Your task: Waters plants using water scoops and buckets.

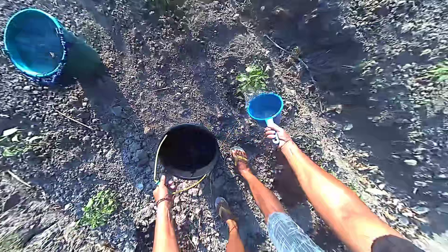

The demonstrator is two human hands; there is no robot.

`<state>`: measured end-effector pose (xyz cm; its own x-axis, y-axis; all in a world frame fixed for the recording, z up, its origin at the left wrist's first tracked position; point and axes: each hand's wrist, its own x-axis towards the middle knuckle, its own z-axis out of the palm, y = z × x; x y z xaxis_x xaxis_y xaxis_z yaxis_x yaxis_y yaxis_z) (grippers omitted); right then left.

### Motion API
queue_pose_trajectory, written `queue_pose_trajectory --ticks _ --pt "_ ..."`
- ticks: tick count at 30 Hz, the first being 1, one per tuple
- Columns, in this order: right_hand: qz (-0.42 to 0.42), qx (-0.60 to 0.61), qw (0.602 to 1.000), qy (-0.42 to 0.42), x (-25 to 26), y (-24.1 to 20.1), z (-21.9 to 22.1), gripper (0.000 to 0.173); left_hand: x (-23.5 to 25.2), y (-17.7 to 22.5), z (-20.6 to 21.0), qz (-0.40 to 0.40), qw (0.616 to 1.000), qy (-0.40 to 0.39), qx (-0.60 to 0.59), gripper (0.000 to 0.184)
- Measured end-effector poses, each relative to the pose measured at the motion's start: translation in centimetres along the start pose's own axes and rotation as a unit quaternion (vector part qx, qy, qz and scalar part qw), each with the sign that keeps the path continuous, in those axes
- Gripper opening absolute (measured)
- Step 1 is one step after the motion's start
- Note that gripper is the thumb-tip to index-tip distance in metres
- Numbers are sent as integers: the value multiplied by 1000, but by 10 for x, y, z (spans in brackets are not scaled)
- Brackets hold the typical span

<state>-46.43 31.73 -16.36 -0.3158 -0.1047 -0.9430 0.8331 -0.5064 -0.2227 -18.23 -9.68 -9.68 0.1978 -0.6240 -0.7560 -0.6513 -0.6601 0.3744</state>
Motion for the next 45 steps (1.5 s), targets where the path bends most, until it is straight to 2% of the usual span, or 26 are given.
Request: queue_pose_trajectory --ticks 3,7,11,15,18,21,23,26,27,28,30,31,33,34,35,36,37,39,40,41,42,43,45 --pt "-9 34 999 28 -1 -2 -7 14 47 -9 -12 -14 999 -11 51 49" --pt "-12 48 997 67 -6 -5 -24 26 84 -28 -13 8 990 -2 141 55" --pt "-39 18 991 127 -8 4 -39 14 104 -40 -10 -19 998 -58 28 49" --pt "-115 -46 967 223 -8 19 -36 2 110 -41 -10 -72 984 -129 -100 40" --pt "-166 -123 935 289 -21 45 -35 10 113 -51 -11 -67 982 -138 -109 29" --pt "-207 -177 903 333 -43 81 -30 21 116 -46 -13 -65 973 -163 -151 29" --pt "-227 -190 897 328 -70 103 -26 25 110 -42 -13 -69 966 -182 -168 29" --pt "-263 -282 895 226 -115 132 -28 7 85 -39 -8 -46 965 -191 -175 20" --pt "-286 -360 871 172 -127 139 -34 8 73 -38 -8 -34 964 -201 -172 19" --pt "-315 -466 818 118 -135 143 -40 15 60 -37 -7 -28 962 -208 -175 14" --pt "-350 -680 644 19 -142 138 -32 35 33 -33 0 -24 961 -212 -175 7" --pt "-361 -751 552 -33 -136 135 -17 37 20 -31 6 -24 961 -215 -174 7" --pt "-320 -853 396 -113 -106 132 29 36 -3 -27 17 -29 959 -221 -173 8" --pt "-278 -898 315 -129 -86 136 59 41 -14 -26 22 -31 959 -220 -174 10" --pt "-235 -933 237 -137 -63 144 89 51 -25 -23 26 -33 959 -217 -180 23" --pt "-201 -955 167 -143 -42 153 116 58 -36 -21 28 -39 957 -220 -188 49" --pt "-174 -967 111 -147 -23 164 137 63 -45 -21 29 -48 955 -216 -196 66" --pt "-139 -978 27 -156 7 185 160 63 -56 -19 26 -70 953 -192 -225 81" --pt "-112 -980 2 -167 13 195 162 63 -61 -23 21 -87 950 -177 -241 85" --pt "-80 -979 -1 -186 14 206 163 64 -65 -27 12 -100 947 -164 -257 89" --pt "-56 -975 24 -215 12 219 162 63 -68 -32 1 -107 944 -151 -272 91" --pt "-35 -965 73 -248 8 231 158 58 -72 -37 -12 -109 943 -136 -283 91" --pt "31 -932 203 -299 -3 251 151 50 -84 -49 -40 -111 941 -101 -304 86"
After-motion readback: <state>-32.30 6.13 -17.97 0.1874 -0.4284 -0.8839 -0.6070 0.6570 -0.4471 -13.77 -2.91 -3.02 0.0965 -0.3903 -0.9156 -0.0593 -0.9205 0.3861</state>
